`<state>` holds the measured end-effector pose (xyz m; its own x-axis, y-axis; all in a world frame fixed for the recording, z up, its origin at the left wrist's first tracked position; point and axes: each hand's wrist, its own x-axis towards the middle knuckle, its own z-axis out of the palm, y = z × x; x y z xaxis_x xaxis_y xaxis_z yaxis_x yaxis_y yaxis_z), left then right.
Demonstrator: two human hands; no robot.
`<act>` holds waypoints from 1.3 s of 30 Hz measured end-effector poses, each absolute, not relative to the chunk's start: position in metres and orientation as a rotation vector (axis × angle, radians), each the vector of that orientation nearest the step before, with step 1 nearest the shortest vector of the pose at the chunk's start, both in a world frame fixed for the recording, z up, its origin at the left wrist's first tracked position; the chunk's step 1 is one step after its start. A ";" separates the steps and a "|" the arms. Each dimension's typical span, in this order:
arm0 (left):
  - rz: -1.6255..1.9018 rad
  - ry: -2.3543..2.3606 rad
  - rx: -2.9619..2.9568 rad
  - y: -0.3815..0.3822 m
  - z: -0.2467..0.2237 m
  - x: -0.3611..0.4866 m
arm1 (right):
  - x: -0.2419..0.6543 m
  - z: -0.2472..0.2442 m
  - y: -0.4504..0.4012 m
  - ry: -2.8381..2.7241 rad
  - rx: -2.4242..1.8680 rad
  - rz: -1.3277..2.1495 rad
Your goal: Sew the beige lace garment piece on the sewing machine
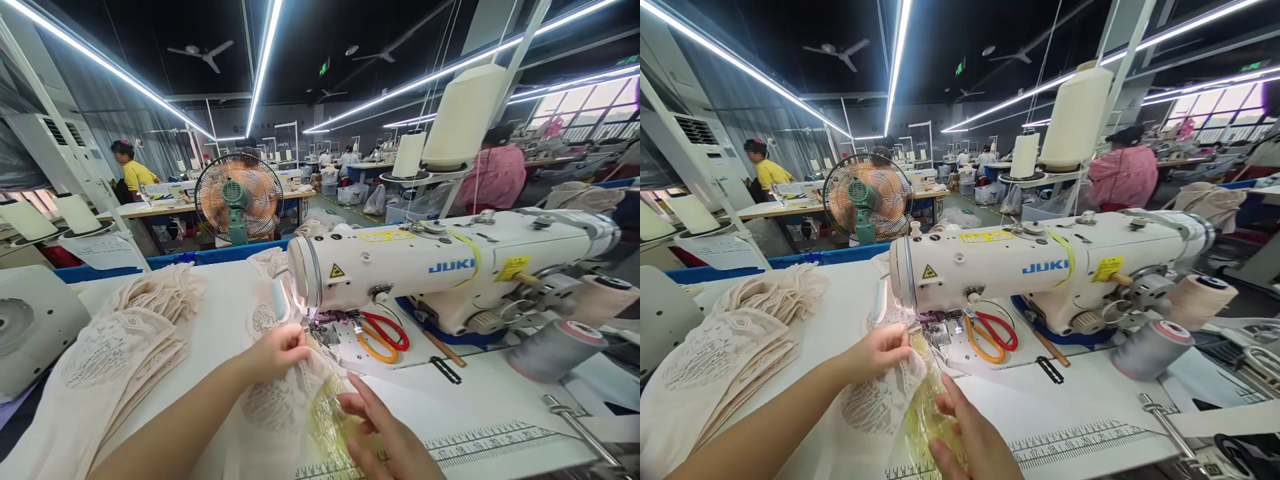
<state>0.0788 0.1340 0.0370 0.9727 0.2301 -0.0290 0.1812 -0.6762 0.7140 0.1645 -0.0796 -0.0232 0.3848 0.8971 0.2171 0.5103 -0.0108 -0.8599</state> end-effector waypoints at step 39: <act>0.098 0.563 3.013 0.142 0.010 0.111 | 0.198 0.003 -0.014 -1.726 -2.506 0.383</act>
<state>0.1109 0.1424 0.0103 0.9307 0.3624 0.0489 0.3576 -0.9299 0.0855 0.1984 -0.0136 0.0032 0.3360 0.9279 -0.1616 0.9092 -0.3643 -0.2014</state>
